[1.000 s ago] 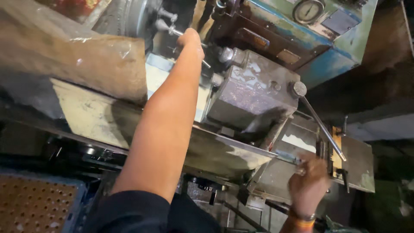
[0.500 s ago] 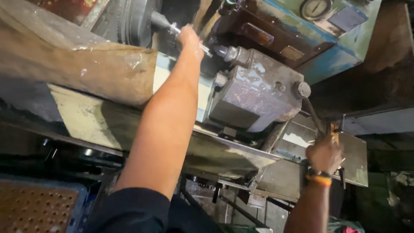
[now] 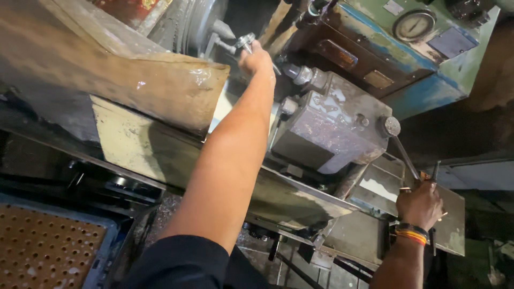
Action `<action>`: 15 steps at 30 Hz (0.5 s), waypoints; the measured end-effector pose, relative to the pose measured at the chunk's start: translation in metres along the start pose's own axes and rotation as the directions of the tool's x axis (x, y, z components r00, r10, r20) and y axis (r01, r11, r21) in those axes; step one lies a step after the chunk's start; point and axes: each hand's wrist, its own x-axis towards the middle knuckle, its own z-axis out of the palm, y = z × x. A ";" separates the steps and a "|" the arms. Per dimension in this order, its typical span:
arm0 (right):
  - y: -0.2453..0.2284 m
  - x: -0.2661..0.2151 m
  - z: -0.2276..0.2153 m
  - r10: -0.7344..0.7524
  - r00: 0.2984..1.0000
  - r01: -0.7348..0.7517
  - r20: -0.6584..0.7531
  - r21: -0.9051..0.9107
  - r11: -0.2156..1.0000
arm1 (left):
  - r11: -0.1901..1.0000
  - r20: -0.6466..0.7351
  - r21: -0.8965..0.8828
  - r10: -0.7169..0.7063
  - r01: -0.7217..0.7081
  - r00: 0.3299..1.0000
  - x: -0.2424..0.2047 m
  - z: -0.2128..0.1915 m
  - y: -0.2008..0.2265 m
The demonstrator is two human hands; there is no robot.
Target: The person repeatedly picks up metal rods from a green bin, places them into a press machine, and operates a lever to process them. The processed rods are then placed into a blue tray with holes.
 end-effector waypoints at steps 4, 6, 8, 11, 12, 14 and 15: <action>0.004 0.005 0.004 0.032 0.998 -0.031 0.052 -0.023 0.999 | 0.949 0.003 -0.309 -0.066 0.064 0.998 0.021 0.004 -0.009; 0.005 0.006 0.005 0.024 0.999 -0.024 0.042 -0.010 1.000 | 0.811 0.044 -0.575 -0.096 0.104 0.994 0.037 0.010 -0.017; 0.004 0.006 0.003 0.025 0.999 -0.024 0.047 -0.011 1.000 | 0.839 0.096 -0.510 -0.163 0.189 0.982 0.049 0.015 -0.025; 0.002 0.010 -0.003 0.065 0.991 -0.062 0.119 -0.027 0.998 | 0.665 0.208 -0.616 -0.379 0.422 0.902 0.056 0.020 -0.029; 0.001 0.010 -0.005 0.098 0.980 -0.094 0.173 -0.031 0.995 | 0.549 0.264 -0.668 -0.456 0.502 0.850 0.055 0.020 -0.029; -0.003 0.015 -0.006 0.121 0.971 -0.117 0.204 -0.034 0.993 | 0.704 0.212 -0.573 -0.367 0.420 0.906 0.057 0.021 -0.022; -0.004 0.011 -0.004 0.115 0.976 -0.111 0.187 -0.033 0.993 | 0.773 0.193 -0.513 -0.319 0.373 0.928 0.056 0.019 -0.020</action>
